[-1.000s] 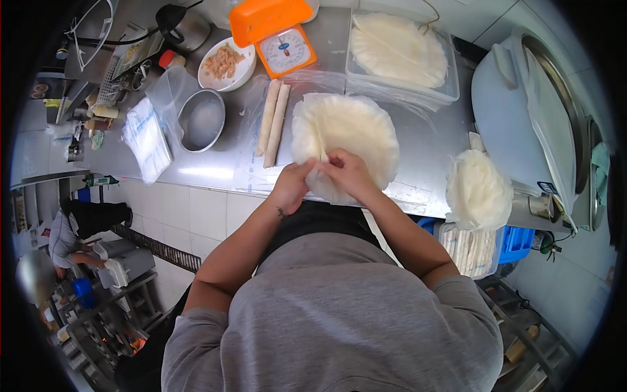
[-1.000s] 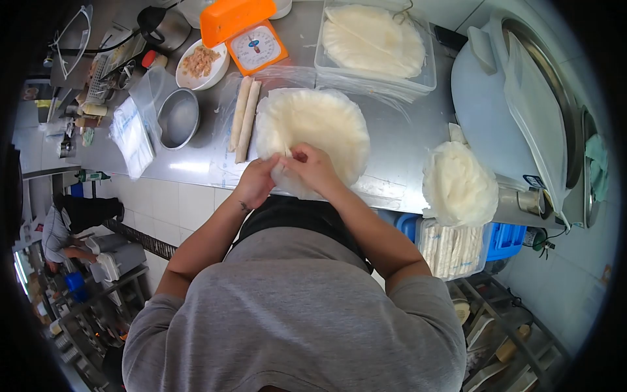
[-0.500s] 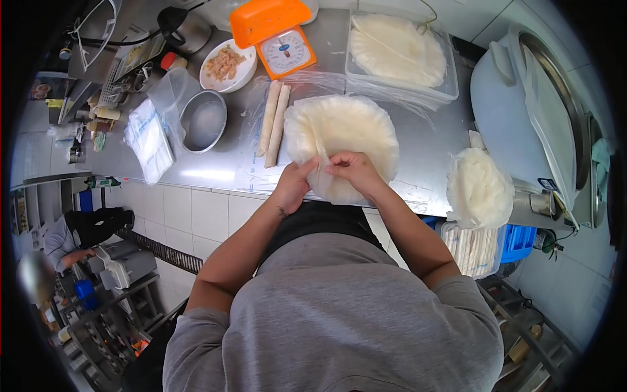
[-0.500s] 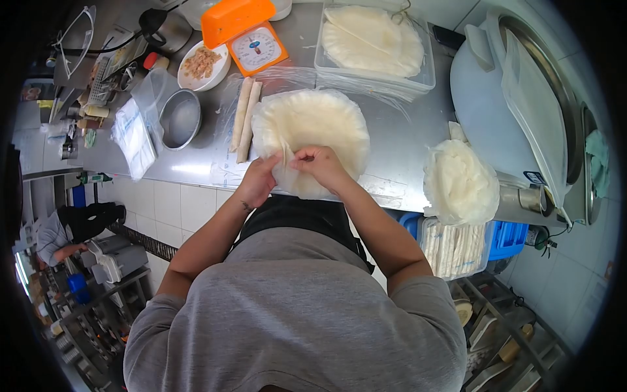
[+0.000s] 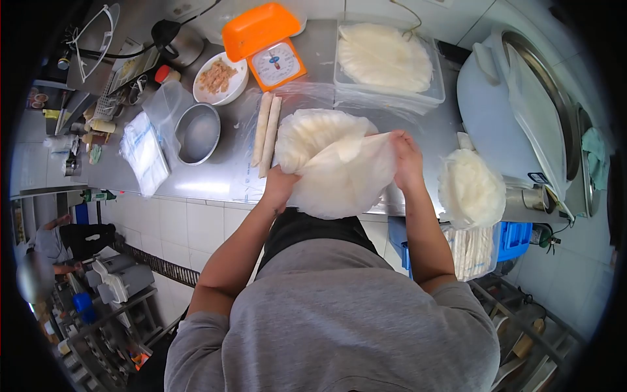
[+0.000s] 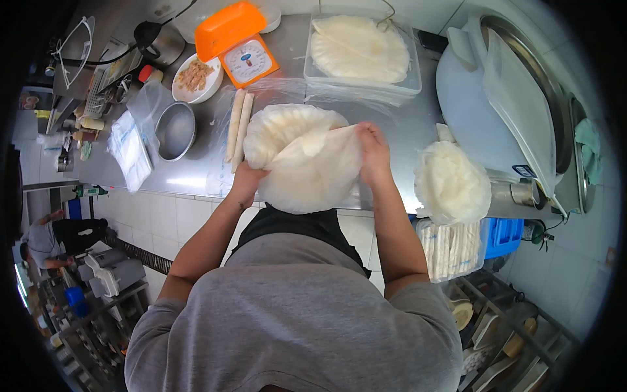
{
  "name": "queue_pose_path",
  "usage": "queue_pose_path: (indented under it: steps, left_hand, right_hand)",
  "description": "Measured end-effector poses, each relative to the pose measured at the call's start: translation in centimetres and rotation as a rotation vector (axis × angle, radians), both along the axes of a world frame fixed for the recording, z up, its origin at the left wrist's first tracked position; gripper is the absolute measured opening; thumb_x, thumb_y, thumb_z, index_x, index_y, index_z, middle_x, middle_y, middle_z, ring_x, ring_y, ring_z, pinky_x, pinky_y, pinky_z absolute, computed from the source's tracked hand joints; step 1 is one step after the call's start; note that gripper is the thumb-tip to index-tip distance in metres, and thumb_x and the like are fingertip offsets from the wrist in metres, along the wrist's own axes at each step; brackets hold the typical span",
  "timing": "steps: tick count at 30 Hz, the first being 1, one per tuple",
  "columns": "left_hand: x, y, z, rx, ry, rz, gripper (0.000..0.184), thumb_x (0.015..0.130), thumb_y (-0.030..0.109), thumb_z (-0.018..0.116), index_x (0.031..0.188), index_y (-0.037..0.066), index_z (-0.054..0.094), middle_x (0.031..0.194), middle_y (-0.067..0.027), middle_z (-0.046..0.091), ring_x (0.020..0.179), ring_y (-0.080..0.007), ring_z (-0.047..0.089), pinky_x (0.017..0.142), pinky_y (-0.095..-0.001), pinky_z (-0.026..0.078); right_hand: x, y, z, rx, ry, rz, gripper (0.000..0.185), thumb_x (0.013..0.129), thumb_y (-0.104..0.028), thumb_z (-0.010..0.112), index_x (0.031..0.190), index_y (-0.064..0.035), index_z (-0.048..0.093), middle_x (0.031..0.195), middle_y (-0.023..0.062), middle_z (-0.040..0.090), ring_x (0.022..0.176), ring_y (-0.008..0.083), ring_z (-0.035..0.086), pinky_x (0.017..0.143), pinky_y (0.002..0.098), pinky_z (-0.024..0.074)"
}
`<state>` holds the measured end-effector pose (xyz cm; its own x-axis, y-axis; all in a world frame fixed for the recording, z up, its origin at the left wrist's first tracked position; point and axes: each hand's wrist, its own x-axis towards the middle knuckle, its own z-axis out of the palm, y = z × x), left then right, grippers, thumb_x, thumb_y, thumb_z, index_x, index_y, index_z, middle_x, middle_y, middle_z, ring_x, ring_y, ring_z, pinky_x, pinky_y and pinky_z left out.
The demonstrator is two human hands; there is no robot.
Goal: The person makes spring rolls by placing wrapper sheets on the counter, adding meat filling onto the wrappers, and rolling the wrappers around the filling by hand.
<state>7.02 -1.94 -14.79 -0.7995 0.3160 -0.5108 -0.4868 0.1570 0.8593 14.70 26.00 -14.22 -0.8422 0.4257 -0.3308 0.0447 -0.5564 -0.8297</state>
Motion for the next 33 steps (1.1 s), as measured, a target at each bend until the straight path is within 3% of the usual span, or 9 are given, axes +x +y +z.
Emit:
queue_pose_path:
  steps: [5, 8, 11, 14, 17, 19, 25, 31, 33]
  left_hand:
    - [-0.4, 0.5, 0.1, -0.009, 0.119, -0.087, 0.039, 0.084, 0.003, 0.062, 0.122, -0.003, 0.057, 0.109, -0.0147, 0.066, 0.093, -0.0224, 0.065, 0.082, -0.0330, 0.052]
    - [-0.3, 1.5, -1.2, -0.099, 0.249, -0.057, 0.037, 0.085, 0.009, 0.065, 0.120, -0.003, 0.060, 0.105, -0.0134, 0.068, 0.091, -0.0197, 0.065, 0.080, -0.0308, 0.051]
    - [-0.9, 0.8, -3.4, -0.103, 0.224, -0.027, 0.034, 0.088, 0.012, 0.065, 0.117, -0.004, 0.061, 0.103, -0.0114, 0.068, 0.089, -0.0185, 0.065, 0.078, -0.0304, 0.052]
    - [-0.8, 0.4, -3.6, -0.111, 0.197, -0.078, 0.032, 0.089, 0.014, 0.065, 0.114, -0.006, 0.061, 0.100, -0.0110, 0.069, 0.086, -0.0179, 0.066, 0.075, -0.0297, 0.052]
    - [-0.5, 0.9, -2.6, -0.237, 0.256, -0.143, 0.031, 0.088, 0.015, 0.066, 0.111, -0.006, 0.063, 0.097, -0.0115, 0.070, 0.083, -0.0169, 0.066, 0.073, -0.0292, 0.052]
    - [-0.4, 1.6, -1.6, -0.290, 0.297, -0.171, 0.031, 0.087, 0.016, 0.067, 0.110, -0.005, 0.064, 0.096, -0.0120, 0.071, 0.082, -0.0165, 0.067, 0.073, -0.0296, 0.053]
    - [-0.1, 2.6, -0.6, -0.366, 0.442, -0.208, 0.034, 0.085, 0.022, 0.069, 0.107, -0.004, 0.066, 0.089, -0.0181, 0.072, 0.080, -0.0252, 0.070, 0.073, -0.0349, 0.053]
    - [-0.3, 0.6, -2.4, -0.309, 0.350, -0.091, 0.033, 0.084, 0.018, 0.069, 0.107, -0.004, 0.065, 0.092, -0.0197, 0.071, 0.086, -0.0286, 0.070, 0.076, -0.0359, 0.053]
    - [-0.4, 0.5, -3.1, -0.277, 0.311, -0.055, 0.032, 0.084, 0.016, 0.068, 0.108, -0.005, 0.064, 0.094, -0.0205, 0.071, 0.087, -0.0289, 0.070, 0.077, -0.0357, 0.053]
  right_hand:
    - [-0.2, 1.5, -0.4, 0.633, -0.072, 0.099, 0.011, 0.096, -0.014, 0.054, 0.103, -0.0078, 0.060, 0.090, 0.0049, 0.065, 0.075, 0.0129, 0.059, 0.072, 0.0269, 0.0484]
    - [-0.7, -0.8, -0.2, 0.837, -0.045, 0.292, 0.011, 0.096, -0.008, 0.054, 0.103, -0.0075, 0.062, 0.088, 0.0017, 0.062, 0.080, 0.0090, 0.057, 0.076, 0.0244, 0.0469]
    - [-1.5, 0.3, -0.3, 0.781, -0.135, 0.076, 0.014, 0.095, -0.005, 0.053, 0.103, -0.0067, 0.065, 0.089, -0.0002, 0.062, 0.083, 0.0078, 0.055, 0.077, 0.0233, 0.0457]
    - [-1.9, 2.1, 1.8, 0.687, -0.224, 0.111, 0.016, 0.090, -0.003, 0.056, 0.102, -0.0063, 0.065, 0.097, 0.0058, 0.065, 0.092, 0.0161, 0.060, 0.081, 0.0283, 0.0479]
    - [-2.0, 0.5, 0.0, 1.461, 0.057, 0.387, 0.024, 0.083, -0.004, 0.059, 0.107, -0.0062, 0.064, 0.107, 0.0131, 0.065, 0.098, 0.0271, 0.062, 0.084, 0.0345, 0.0493]
    - [-2.4, -2.5, 0.6, 1.706, 0.162, 0.450, 0.034, 0.078, -0.006, 0.062, 0.112, -0.0051, 0.061, 0.116, 0.0183, 0.061, 0.099, 0.0359, 0.060, 0.087, 0.0387, 0.0493]
    - [-5.7, -8.1, -1.0, 1.317, -0.065, 0.435, 0.041, 0.078, -0.007, 0.065, 0.118, -0.0054, 0.058, 0.113, 0.0169, 0.060, 0.100, 0.0338, 0.060, 0.089, 0.0379, 0.0485]
    - [-6.5, -4.0, -1.9, 1.193, 0.258, 0.611, 0.030, 0.079, -0.005, 0.066, 0.109, -0.0031, 0.064, 0.106, 0.0163, 0.063, 0.094, 0.0337, 0.063, 0.084, 0.0388, 0.0497]
    - [-6.2, -3.2, -0.6, 1.132, 0.091, 0.598, 0.030, 0.076, -0.006, 0.067, 0.106, -0.0043, 0.066, 0.102, 0.0155, 0.065, 0.092, 0.0333, 0.064, 0.083, 0.0399, 0.0500]
